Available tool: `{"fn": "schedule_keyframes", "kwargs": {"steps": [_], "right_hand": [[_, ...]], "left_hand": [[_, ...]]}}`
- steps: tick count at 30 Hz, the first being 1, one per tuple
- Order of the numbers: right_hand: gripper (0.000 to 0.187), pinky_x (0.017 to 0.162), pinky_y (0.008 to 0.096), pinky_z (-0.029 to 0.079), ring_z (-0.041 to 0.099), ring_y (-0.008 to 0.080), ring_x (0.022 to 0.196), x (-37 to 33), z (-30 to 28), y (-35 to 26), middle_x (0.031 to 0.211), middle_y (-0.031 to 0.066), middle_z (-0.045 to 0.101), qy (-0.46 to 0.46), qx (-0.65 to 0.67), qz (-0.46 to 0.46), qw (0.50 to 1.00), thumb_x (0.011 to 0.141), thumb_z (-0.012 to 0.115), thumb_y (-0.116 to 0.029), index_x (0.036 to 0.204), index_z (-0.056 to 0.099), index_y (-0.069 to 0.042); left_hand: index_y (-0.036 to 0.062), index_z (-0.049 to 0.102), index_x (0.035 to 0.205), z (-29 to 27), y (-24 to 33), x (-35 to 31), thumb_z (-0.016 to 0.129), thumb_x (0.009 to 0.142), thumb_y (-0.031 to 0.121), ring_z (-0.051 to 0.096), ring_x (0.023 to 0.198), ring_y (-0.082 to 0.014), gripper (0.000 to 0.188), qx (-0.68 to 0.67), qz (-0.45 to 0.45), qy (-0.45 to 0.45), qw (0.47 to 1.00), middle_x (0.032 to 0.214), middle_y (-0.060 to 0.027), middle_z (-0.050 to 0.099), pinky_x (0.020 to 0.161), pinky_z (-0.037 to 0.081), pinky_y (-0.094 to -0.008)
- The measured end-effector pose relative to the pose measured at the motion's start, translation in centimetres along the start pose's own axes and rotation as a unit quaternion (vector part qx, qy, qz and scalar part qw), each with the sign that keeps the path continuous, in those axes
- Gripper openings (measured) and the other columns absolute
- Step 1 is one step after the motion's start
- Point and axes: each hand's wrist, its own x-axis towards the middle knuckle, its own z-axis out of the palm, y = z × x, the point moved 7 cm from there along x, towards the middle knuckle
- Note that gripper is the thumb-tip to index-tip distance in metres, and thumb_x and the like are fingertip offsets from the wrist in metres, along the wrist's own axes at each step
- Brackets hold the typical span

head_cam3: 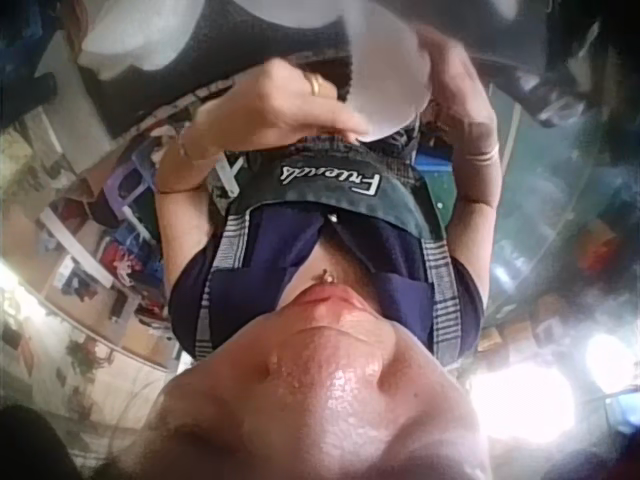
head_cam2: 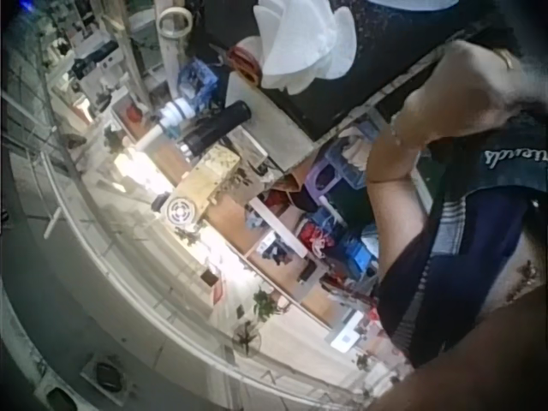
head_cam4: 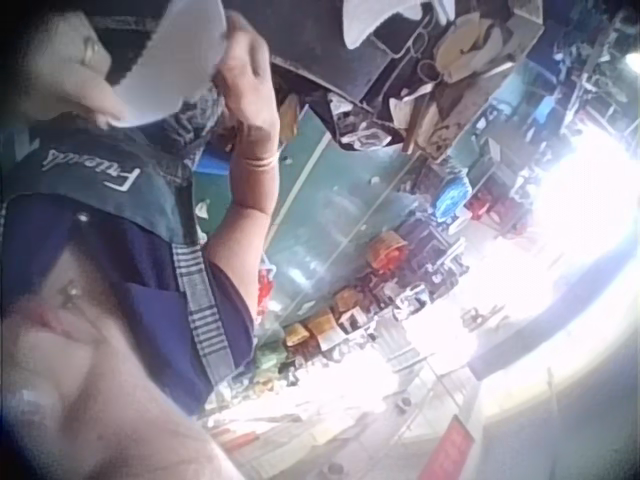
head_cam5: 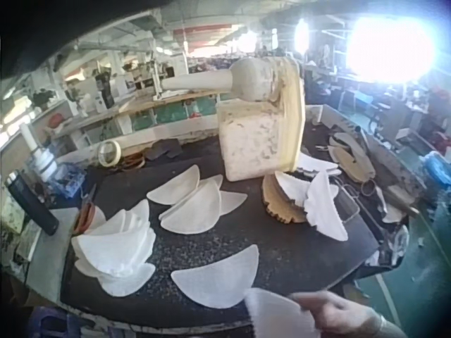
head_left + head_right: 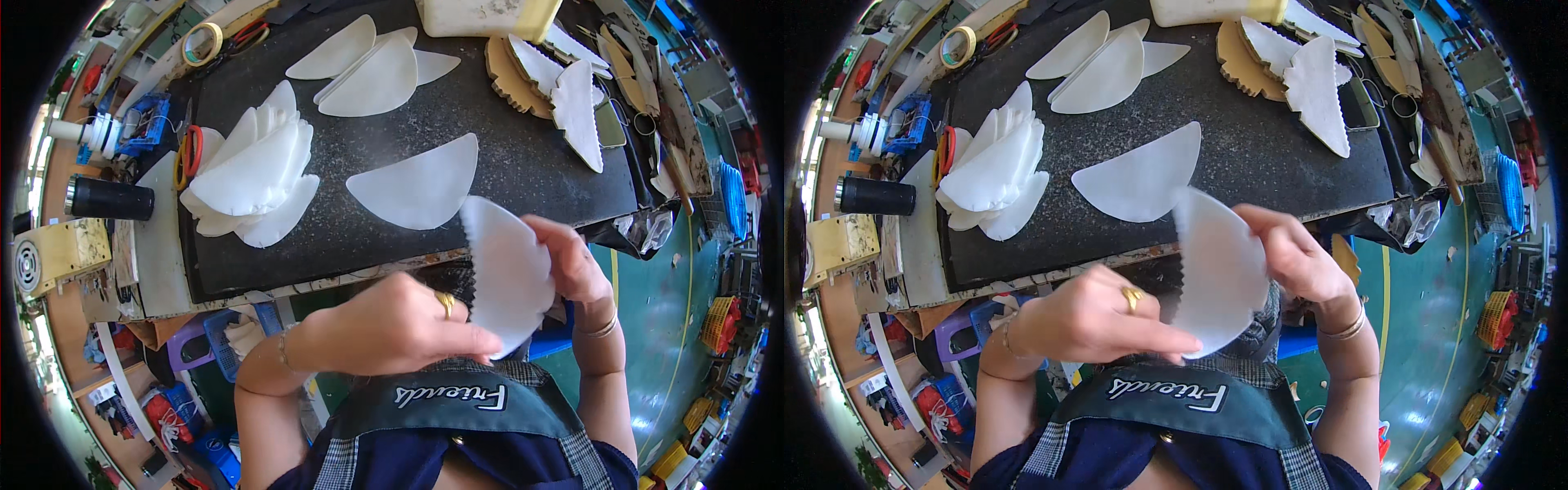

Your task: Prepare footwear components by applying adhesive and aligning layers

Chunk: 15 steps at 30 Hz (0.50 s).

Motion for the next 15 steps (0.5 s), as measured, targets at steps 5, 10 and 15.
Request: {"fn": "schedule_keyframes", "kwargs": {"steps": [5, 10, 15], "right_hand": [[0.029, 0.076, 0.0255, 0.052, 0.063, 0.0102, 0.084, 4.2, 0.6, -3.6, 0.093, 0.0055, 0.067, 0.171, -0.105, -0.06, 0.978, 0.08, 0.074, -0.007, 0.104, 0.06, 0.002], [0.024, 0.062, 0.0253, 0.05, 0.061, 0.008, 0.07, 9.6, 1.3, -3.2, 0.081, 0.0056, 0.066, 0.193, -0.256, -0.119, 0.94, 0.082, 0.073, -0.013, 0.095, 0.061, 0.003], [0.024, 0.057, 0.0309, 0.048, 0.062, 0.0189, 0.061, 10.5, 1.0, -2.3, 0.073, 0.0121, 0.063, 0.199, -0.367, -0.094, 0.904, 0.077, 0.073, -0.014, 0.084, 0.058, 0.003]], "left_hand": [[-0.0023, 0.065, 0.094, -5.9, -4.2, -3.4, 0.057, 0.078, -0.003, 0.058, 0.061, -0.0116, 0.017, -0.118, -0.129, 0.242, 0.954, 0.077, -0.0068, 0.063, 0.058, 0.049, -0.0251], [-0.0013, 0.064, 0.092, -8.8, -9.5, -5.3, 0.069, 0.082, 0.004, 0.053, 0.061, -0.0041, 0.012, -0.033, -0.249, 0.374, 0.893, 0.072, 0.0018, 0.058, 0.057, 0.042, -0.0169], [0.0034, 0.072, 0.091, -8.6, -10.4, -4.8, 0.072, 0.081, 0.003, 0.047, 0.059, -0.0013, 0.009, 0.107, -0.255, 0.32, 0.906, 0.068, 0.003, 0.056, 0.051, 0.036, -0.0182]]}}
